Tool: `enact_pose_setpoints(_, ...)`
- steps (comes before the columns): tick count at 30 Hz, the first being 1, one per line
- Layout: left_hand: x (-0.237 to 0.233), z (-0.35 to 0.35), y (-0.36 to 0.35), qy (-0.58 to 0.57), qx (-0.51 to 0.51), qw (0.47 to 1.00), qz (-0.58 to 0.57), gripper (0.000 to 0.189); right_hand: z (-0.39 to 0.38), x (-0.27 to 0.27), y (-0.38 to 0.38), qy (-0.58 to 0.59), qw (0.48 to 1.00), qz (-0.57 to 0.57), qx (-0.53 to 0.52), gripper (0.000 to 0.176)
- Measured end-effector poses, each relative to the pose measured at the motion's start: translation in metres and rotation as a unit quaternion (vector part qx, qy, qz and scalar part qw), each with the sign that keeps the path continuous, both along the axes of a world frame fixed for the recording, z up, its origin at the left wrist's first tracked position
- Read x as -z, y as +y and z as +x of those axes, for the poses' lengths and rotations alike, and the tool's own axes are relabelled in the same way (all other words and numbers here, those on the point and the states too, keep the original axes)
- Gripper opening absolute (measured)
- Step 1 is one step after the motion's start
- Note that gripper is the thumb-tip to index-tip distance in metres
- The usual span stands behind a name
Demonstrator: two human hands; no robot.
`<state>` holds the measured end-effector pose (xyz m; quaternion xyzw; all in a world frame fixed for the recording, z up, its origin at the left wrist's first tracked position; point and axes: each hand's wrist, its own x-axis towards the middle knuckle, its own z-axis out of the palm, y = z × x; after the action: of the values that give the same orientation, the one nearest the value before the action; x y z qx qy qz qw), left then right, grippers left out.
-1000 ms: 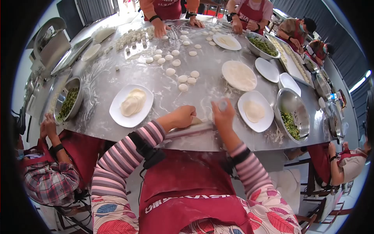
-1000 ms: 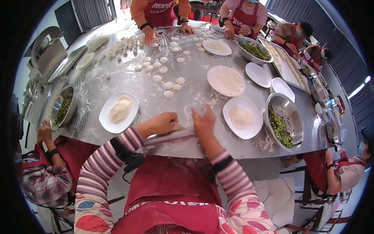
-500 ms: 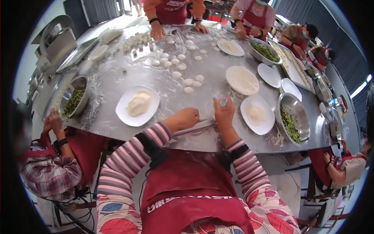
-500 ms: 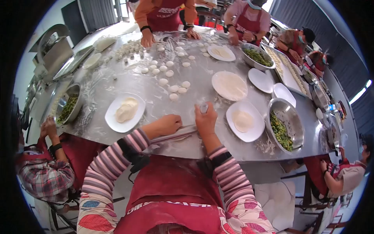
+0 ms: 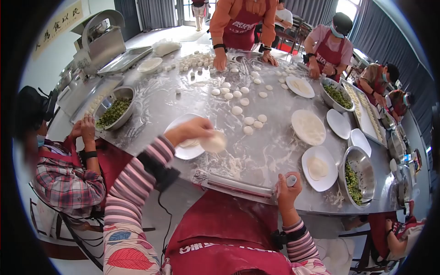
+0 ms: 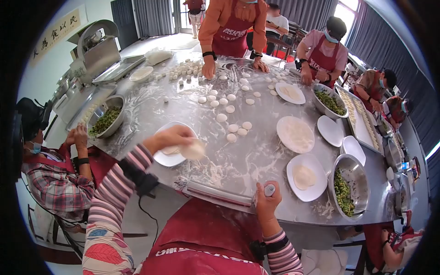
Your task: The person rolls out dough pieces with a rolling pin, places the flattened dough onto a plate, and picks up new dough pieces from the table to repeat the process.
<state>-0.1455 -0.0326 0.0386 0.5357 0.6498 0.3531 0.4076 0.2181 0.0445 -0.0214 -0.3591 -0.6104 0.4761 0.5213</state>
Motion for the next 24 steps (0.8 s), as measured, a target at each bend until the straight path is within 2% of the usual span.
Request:
enact_pose_setpoints(1, -0.014, -0.019, -0.004, 0.153, -0.071, 0.985, -0.048, 0.037, 0.0, 0.003, 0.002, 0.004, 1.0, -0.005, 0.001, 0.021)
enact_pose_setpoints(2, -0.01, -0.043, -0.001, 0.307, -0.085, 0.946, -0.067, 0.039, 0.0, 0.007, 0.004, -0.006, 1.0, 0.011, 0.003, 0.021)
enact_pose_setpoints(3, -0.012, -0.046, 0.008, 0.31, -0.083, 0.945, -0.068, 0.039, 0.0, 0.009, 0.007, -0.017, 0.999, 0.028, 0.007, 0.02)
enact_pose_setpoints(5, -0.01, -0.045, 0.03, 0.358, -0.146, 0.92, -0.066, 0.038, 0.0, 0.011, 0.008, -0.019, 0.999, 0.032, 0.005, 0.02)
enact_pose_setpoints(7, 0.028, -0.036, 0.074, 0.423, -0.078, 0.9, 0.068, 0.036, 0.001, 0.011, 0.009, -0.026, 0.999, 0.04, 0.008, 0.02)
enact_pose_setpoints(9, 0.058, 0.012, 0.107, 0.435, -0.105, 0.877, 0.177, 0.033, -0.001, 0.01, 0.01, -0.025, 0.998, 0.054, 0.002, 0.019)
enact_pose_setpoints(11, 0.036, 0.072, 0.125, 0.369, -0.059, 0.928, 0.005, 0.031, -0.003, 0.008, 0.01, -0.024, 0.998, 0.05, 0.007, 0.019)
enact_pose_setpoints(13, 0.072, 0.106, 0.13, 0.468, -0.007, 0.88, 0.086, 0.029, -0.004, 0.008, 0.009, -0.023, 0.999, 0.041, 0.011, 0.019)
enact_pose_setpoints(14, 0.075, 0.128, 0.121, 0.464, -0.001, 0.882, 0.084, 0.029, -0.003, 0.008, 0.009, -0.022, 0.999, 0.044, 0.008, 0.019)
enact_pose_setpoints(16, 0.062, 0.167, 0.095, 0.545, 0.021, 0.831, 0.104, 0.027, 0.0, 0.008, 0.007, -0.027, 0.999, 0.039, 0.01, 0.019)
enact_pose_setpoints(17, 0.056, 0.172, 0.086, 0.54, 0.027, 0.835, 0.101, 0.027, 0.001, 0.008, 0.006, -0.028, 0.999, 0.039, 0.005, 0.02)
enact_pose_setpoints(19, 0.043, 0.169, 0.07, 0.447, 0.077, 0.869, 0.199, 0.022, 0.003, 0.006, 0.003, -0.03, 0.999, 0.037, 0.002, 0.02)
enact_pose_setpoints(20, 0.036, 0.165, 0.067, 0.444, 0.079, 0.87, 0.199, 0.022, 0.004, 0.001, 0.0, -0.034, 0.999, 0.043, 0.0, 0.019)
enact_pose_setpoints(22, 0.025, 0.153, 0.063, 0.291, 0.151, 0.945, 0.007, 0.016, 0.004, -0.002, -0.002, -0.038, 0.998, 0.048, 0.001, 0.019)
enact_pose_setpoints(23, 0.03, 0.147, 0.059, 0.29, 0.152, 0.945, 0.008, 0.016, 0.005, -0.003, -0.001, -0.043, 0.998, 0.046, -0.009, 0.019)
enact_pose_setpoints(24, 0.035, 0.142, 0.058, 0.228, 0.117, 0.966, -0.025, 0.016, 0.003, -0.006, 0.002, -0.048, 0.998, 0.044, -0.02, 0.018)
